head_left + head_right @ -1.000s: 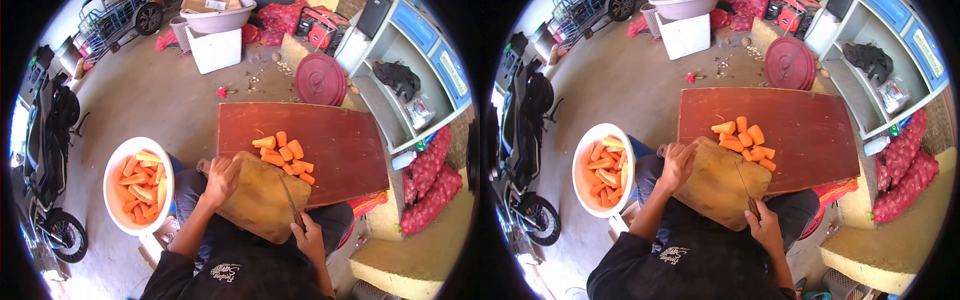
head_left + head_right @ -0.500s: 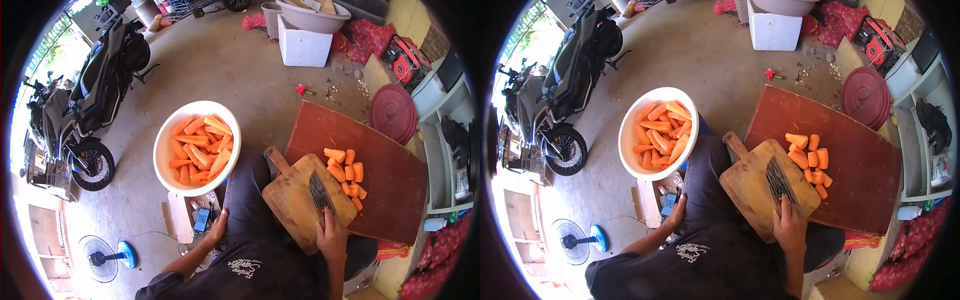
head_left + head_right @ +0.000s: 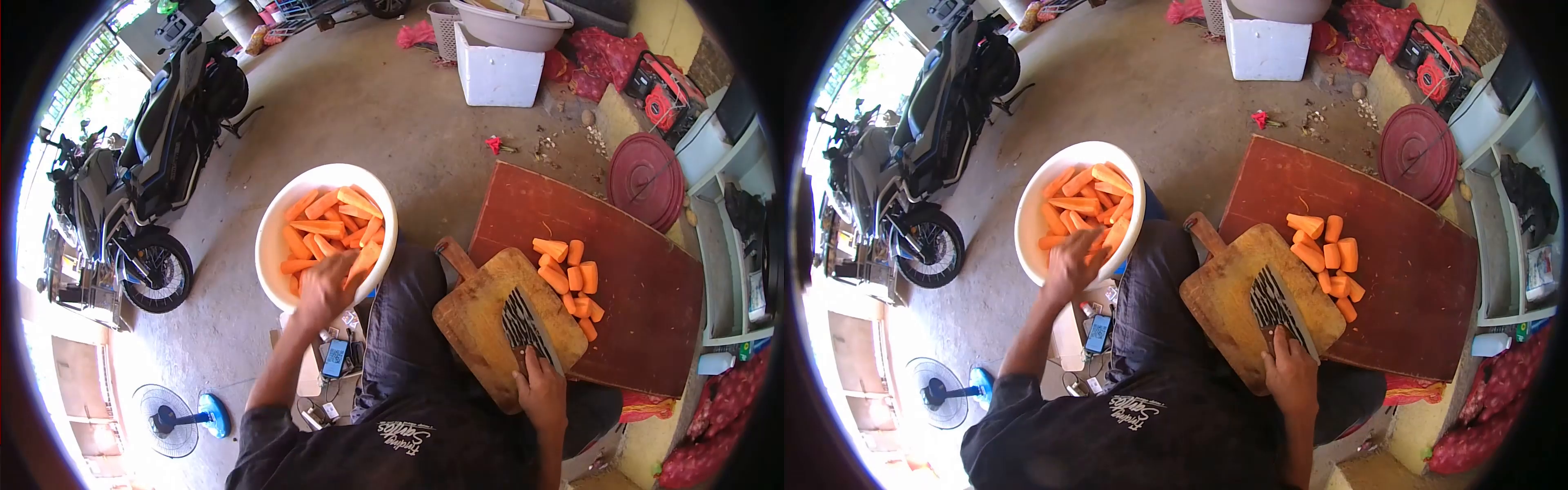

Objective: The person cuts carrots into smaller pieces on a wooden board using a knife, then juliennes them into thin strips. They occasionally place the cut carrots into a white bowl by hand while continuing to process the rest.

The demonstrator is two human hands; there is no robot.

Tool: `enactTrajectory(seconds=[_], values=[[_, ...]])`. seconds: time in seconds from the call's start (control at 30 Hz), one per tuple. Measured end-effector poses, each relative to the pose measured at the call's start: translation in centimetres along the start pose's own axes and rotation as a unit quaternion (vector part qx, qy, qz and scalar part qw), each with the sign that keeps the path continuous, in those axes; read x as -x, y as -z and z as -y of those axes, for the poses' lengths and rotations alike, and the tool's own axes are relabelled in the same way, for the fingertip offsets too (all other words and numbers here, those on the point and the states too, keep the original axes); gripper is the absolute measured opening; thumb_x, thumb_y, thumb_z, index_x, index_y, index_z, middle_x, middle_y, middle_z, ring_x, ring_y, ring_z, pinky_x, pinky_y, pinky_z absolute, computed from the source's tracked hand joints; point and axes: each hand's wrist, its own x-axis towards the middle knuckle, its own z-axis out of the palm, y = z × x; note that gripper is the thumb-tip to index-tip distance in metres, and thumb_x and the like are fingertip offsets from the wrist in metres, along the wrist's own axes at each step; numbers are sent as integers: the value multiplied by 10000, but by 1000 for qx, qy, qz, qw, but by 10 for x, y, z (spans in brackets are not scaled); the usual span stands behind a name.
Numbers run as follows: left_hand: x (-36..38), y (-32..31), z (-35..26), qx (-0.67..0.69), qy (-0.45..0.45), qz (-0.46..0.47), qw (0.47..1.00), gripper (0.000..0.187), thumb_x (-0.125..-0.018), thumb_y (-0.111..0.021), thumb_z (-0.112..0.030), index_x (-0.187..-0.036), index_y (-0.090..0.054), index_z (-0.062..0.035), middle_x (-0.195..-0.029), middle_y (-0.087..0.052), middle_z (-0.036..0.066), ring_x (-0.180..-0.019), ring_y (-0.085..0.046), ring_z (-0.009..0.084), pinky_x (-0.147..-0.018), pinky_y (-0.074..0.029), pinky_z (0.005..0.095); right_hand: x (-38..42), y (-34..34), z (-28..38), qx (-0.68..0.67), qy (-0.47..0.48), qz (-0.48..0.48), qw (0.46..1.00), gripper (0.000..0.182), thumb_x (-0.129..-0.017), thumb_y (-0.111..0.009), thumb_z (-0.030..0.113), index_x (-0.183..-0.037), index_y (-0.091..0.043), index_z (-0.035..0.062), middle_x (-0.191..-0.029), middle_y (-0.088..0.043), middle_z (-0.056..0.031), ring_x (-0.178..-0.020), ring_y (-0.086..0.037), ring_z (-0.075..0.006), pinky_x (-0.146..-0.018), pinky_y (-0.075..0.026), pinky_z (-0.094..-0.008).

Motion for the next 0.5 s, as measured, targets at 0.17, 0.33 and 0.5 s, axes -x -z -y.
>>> enactTrajectory(seconds=[0.17,0.33,0.5], values=[[-34,-57,135,-77,115,64,988,536,-914,-830,-206,-1402,-695,-29,-1373,-678,236,-1296,-624,441,-1125,-509,537,1,-4,4,13,-12,-9,1000,629,-961,-804,214,-1510,-597,-11,-1070,-705,-204,-969,-724,-414,-835,-598,-512],[-49,-81,176,-159,116,35,980,662,-888,-795,-196,-1510,-612,-61,-1375,-635,209,-1328,-560,442,-1125,-489,552,3,-7,6,12,-23,-12,1000,619,-962,-802,208,-1506,-594,-2,-1079,-697,-200,-993,-710,-410,-858,-587,-519],[-61,-90,197,-140,71,21,987,653,-880,-759,-136,-1510,-593,-95,-1392,-610,192,-1316,-572,432,-1081,-517,586,2,-10,6,24,-34,-6,999,610,-958,-796,191,-1501,-603,-9,-1100,-695,-208,-1005,-706,-417,-876,-582,-522]])
